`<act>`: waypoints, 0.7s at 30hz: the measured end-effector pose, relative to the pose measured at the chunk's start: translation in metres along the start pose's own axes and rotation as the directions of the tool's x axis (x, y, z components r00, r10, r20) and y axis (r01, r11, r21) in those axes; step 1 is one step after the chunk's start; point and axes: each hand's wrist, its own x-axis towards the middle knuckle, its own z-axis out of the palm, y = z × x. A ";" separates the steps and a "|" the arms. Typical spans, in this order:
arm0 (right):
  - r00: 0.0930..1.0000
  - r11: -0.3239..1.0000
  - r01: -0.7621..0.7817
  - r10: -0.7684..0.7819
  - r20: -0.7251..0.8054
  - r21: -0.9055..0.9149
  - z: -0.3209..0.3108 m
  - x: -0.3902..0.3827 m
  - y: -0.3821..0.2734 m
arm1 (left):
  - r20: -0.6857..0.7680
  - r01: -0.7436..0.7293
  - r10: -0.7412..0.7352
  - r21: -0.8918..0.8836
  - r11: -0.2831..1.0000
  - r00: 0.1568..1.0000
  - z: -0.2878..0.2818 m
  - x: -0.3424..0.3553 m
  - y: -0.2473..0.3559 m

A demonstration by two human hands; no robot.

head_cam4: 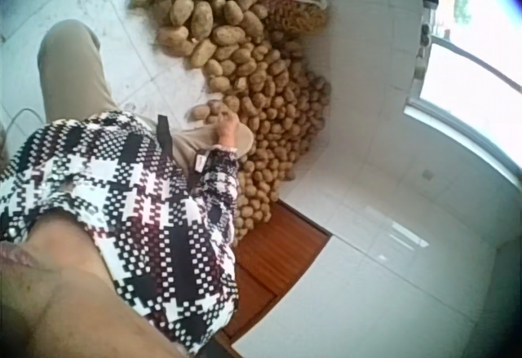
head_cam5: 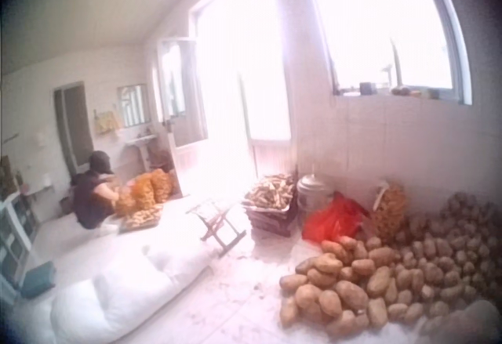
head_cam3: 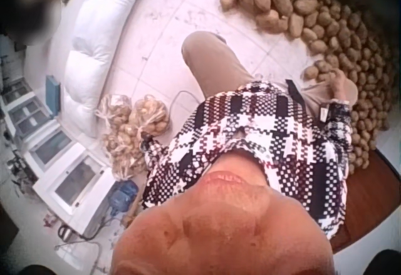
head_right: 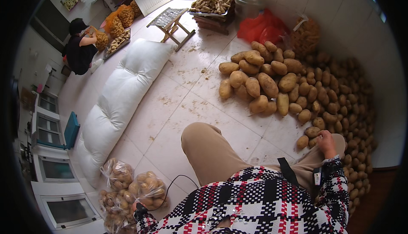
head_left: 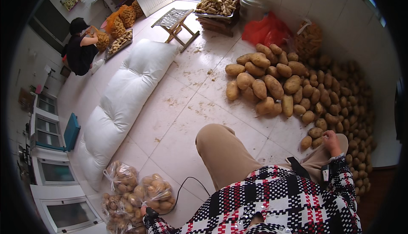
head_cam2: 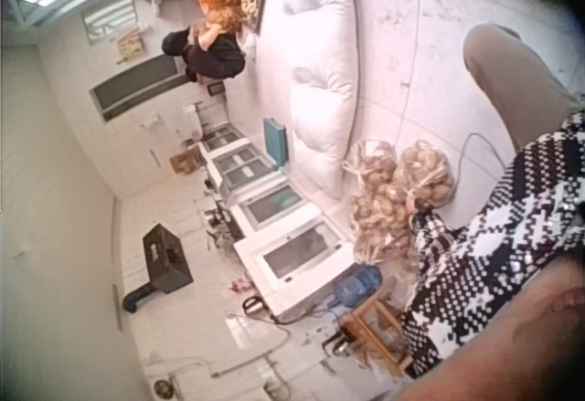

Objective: The person sits on the floor and places potatoes from a large pile into clear plastic bags, then ties the bags closed. The person repeats this process, filling and tying multiple bags.

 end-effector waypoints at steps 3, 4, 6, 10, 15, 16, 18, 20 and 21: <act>1.000 0.999 -0.027 0.027 -0.005 0.020 -0.002 -0.003 -0.002 | 0.021 0.005 -0.005 -0.003 1.000 1.000 0.002 0.002 -0.001; 1.000 0.999 -0.021 0.021 -0.009 0.025 -0.002 -0.004 -0.002 | 0.026 0.007 -0.007 -0.008 1.000 1.000 0.003 0.002 -0.002; 1.000 0.999 0.000 0.000 -0.003 0.046 -0.002 -0.006 -0.001 | 0.034 0.004 -0.004 -0.011 1.000 0.999 0.003 0.003 -0.002; 0.999 0.994 0.037 -0.038 0.011 0.102 0.003 -0.004 0.007 | 0.054 -0.005 0.006 -0.008 1.000 0.999 0.003 0.003 -0.002; 0.996 0.984 0.089 -0.087 -0.020 0.157 0.004 -0.001 0.012 | 0.086 -0.016 0.015 0.007 1.000 0.996 0.012 0.005 0.002; 0.995 0.982 0.102 -0.099 -0.026 0.160 0.002 0.000 0.011 | 0.093 -0.028 0.027 0.013 1.000 0.995 0.015 0.005 0.005; 0.993 0.978 0.112 -0.106 -0.044 0.174 -0.004 -0.001 0.006 | 0.113 -0.048 0.043 0.034 0.998 0.993 0.022 0.005 0.010; 0.994 0.967 0.108 -0.099 -0.051 0.233 -0.011 -0.003 0.001 | 0.131 -0.058 0.052 0.046 0.997 0.990 0.029 0.003 0.016; 0.998 0.967 0.068 -0.062 -0.032 0.244 -0.013 -0.002 -0.002 | 0.135 -0.066 0.059 0.045 0.997 0.989 0.033 0.000 0.019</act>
